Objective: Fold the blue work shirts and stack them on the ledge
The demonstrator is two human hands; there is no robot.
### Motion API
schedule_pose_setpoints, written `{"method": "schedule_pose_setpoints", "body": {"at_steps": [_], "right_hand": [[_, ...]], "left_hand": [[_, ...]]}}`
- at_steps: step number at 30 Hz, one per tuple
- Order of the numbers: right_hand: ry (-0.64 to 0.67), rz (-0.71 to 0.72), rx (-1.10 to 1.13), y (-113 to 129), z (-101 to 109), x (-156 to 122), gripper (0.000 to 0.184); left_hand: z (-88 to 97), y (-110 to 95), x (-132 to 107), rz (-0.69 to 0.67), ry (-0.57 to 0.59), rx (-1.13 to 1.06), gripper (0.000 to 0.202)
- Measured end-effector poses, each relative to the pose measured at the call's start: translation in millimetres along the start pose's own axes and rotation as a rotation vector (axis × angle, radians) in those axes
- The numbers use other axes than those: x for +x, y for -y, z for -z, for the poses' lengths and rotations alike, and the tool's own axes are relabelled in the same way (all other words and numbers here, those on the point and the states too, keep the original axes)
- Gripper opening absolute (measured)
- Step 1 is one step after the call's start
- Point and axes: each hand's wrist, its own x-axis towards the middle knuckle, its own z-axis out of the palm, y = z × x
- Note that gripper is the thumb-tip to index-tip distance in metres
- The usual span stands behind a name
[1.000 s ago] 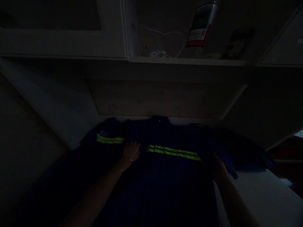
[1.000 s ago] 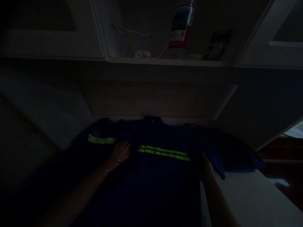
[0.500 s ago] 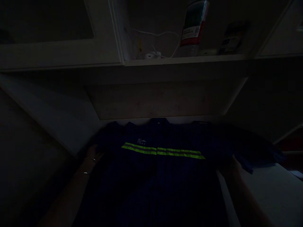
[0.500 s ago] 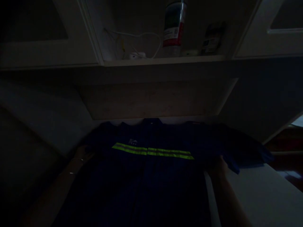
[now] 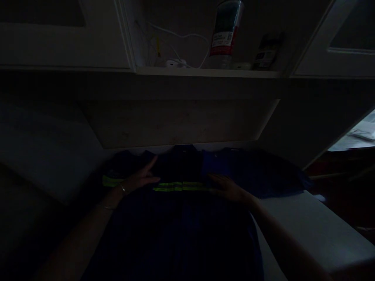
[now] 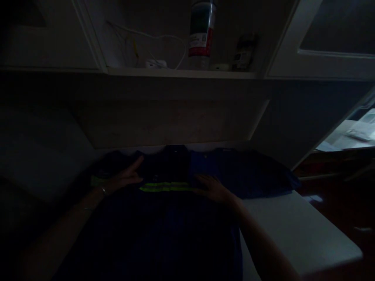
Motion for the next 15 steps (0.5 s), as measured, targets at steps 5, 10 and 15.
{"method": "schedule_pose_setpoints", "body": {"at_steps": [5, 10, 15], "right_hand": [[-0.039, -0.132, -0.223, 2, -19, 6, 0.065], [0.011, -0.227, -0.465, -31, -57, 4, 0.055], [-0.047, -0.249, -0.458, -37, -75, 0, 0.058]], "left_hand": [[-63.6, 38, 12, -0.106, -0.006, 0.617, 0.063], [-89.1, 92, 13, -0.017, -0.073, 0.918, 0.073], [-66.0, 80, 33, 0.011, -0.361, 0.840, 0.065]]}}
